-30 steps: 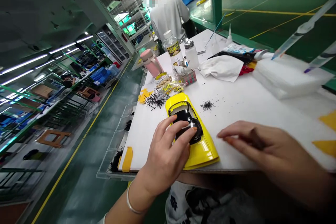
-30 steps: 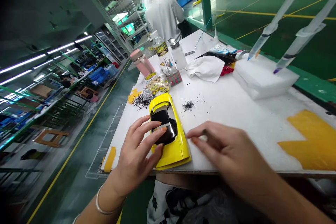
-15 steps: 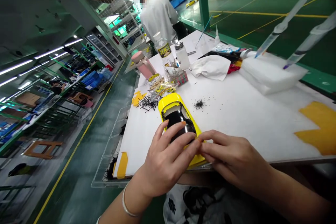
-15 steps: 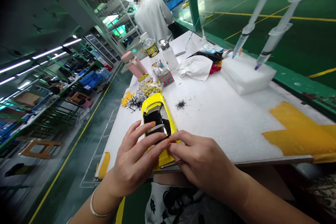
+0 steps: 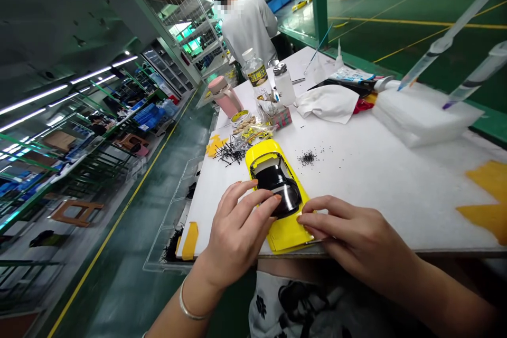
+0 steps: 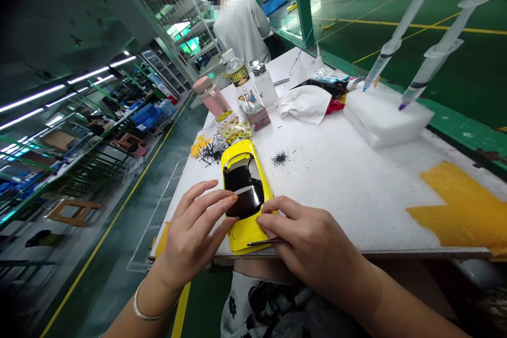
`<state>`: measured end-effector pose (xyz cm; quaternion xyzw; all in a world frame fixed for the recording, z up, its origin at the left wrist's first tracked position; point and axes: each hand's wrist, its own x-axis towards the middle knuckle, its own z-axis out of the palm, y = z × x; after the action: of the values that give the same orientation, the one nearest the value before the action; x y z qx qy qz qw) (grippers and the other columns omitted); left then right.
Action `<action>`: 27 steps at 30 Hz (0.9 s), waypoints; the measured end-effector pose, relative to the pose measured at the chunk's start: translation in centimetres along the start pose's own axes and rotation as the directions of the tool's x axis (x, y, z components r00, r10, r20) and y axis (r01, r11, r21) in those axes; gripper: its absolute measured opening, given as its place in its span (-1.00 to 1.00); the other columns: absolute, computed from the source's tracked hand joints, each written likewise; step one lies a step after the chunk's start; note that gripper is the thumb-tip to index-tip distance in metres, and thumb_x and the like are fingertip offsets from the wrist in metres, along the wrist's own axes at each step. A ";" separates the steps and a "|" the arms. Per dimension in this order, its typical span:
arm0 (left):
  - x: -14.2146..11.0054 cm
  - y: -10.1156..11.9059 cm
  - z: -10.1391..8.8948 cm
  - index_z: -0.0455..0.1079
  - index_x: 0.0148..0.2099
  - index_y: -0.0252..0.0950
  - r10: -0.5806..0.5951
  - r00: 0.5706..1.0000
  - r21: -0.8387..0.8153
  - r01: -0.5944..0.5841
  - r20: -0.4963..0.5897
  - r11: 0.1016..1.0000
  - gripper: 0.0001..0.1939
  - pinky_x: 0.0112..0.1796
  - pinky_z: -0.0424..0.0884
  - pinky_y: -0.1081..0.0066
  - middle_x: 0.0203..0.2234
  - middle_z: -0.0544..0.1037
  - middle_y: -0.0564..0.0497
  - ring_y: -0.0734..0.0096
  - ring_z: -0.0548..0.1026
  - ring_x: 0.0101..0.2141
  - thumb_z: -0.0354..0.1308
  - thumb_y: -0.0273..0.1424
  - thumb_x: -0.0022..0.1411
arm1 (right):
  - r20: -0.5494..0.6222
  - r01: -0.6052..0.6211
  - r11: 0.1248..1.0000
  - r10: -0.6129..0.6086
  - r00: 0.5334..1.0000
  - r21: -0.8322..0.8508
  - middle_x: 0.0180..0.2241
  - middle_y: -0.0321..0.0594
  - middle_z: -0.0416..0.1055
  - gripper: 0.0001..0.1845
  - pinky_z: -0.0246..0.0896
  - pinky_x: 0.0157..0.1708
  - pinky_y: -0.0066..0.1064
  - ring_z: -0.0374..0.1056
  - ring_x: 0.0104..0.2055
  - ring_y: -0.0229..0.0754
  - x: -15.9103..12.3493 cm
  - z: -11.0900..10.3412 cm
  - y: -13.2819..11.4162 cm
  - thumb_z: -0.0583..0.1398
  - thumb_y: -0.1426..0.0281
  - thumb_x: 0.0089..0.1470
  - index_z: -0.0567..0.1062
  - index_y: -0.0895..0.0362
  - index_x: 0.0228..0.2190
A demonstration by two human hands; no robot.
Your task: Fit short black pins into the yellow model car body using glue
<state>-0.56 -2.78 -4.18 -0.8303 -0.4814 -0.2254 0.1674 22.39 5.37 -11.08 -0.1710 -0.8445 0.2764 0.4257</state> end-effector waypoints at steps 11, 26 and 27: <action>4.0 1.5 -1.4 0.19 0.45 -0.25 0.071 0.947 0.170 -0.130 0.313 0.977 -0.49 0.19 0.34 -0.19 0.21 0.46 -0.20 -0.23 0.27 0.33 -0.07 -0.46 0.53 | -0.011 0.029 0.996 -0.030 0.999 -0.081 -0.06 -0.14 0.59 -0.71 0.50 -0.19 -0.41 0.59 -0.12 -0.17 0.3 -0.1 0.2 0.14 0.57 0.30 0.60 0.07 -0.11; 1.4 0.7 1.0 0.43 0.21 -0.37 0.150 0.989 0.134 -0.148 -0.006 0.980 -0.67 0.19 0.36 -0.02 0.04 0.62 -0.14 0.00 0.43 0.19 0.10 -0.54 0.45 | -0.028 -0.003 1.000 0.003 1.000 -0.001 -0.11 -0.17 0.59 -0.73 0.50 -0.14 -0.37 0.57 -0.14 -0.17 0.7 -0.3 -0.1 0.17 0.59 0.26 0.62 0.07 -0.17; 1.2 0.7 1.0 0.42 0.21 -0.38 0.141 0.990 0.122 -0.137 -0.025 0.983 -0.66 0.18 0.38 -0.03 0.04 0.62 -0.15 0.00 0.44 0.18 0.12 -0.55 0.43 | -0.027 -0.005 1.000 0.005 1.000 0.002 -0.12 -0.16 0.59 -0.73 0.50 -0.15 -0.38 0.57 -0.14 -0.17 0.7 -0.3 -0.1 0.17 0.59 0.26 0.62 0.07 -0.17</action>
<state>0.79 -1.70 -4.44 -0.8464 -0.4320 -0.1977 0.2405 22.21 5.75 -10.40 -0.1765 -0.8379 0.2762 0.4364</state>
